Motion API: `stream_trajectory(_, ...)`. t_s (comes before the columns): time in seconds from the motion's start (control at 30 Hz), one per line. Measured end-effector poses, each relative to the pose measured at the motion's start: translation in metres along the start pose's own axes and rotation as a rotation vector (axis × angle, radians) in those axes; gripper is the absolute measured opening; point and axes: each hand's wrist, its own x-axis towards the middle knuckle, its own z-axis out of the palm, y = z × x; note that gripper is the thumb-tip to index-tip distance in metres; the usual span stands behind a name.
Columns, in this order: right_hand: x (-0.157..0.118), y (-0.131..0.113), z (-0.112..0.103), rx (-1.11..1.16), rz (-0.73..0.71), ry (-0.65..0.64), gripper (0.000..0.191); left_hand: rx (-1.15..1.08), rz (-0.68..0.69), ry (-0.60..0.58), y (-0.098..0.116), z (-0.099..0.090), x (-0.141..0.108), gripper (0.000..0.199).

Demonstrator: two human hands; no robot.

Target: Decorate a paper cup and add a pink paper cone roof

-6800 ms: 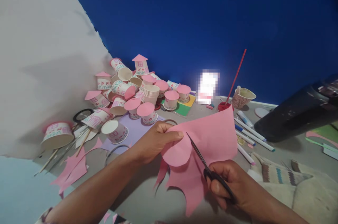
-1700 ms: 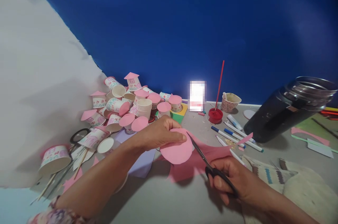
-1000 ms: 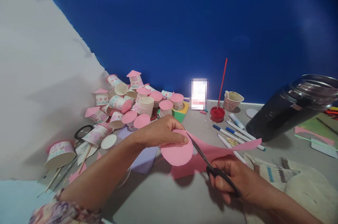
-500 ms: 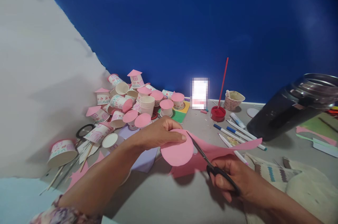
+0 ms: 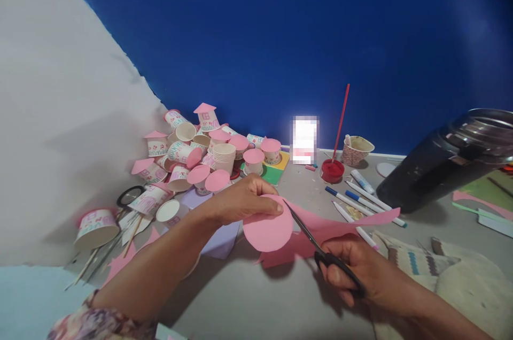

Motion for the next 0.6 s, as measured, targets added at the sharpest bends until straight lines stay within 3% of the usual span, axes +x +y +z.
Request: stream_trajectory(0.6,-0.0013,-0.0036,0.0017,-0.022,0.002,-0.041,0.058,0.115,-0.017,-0.101,0.0089,-0.0023,0.0017,0.035)
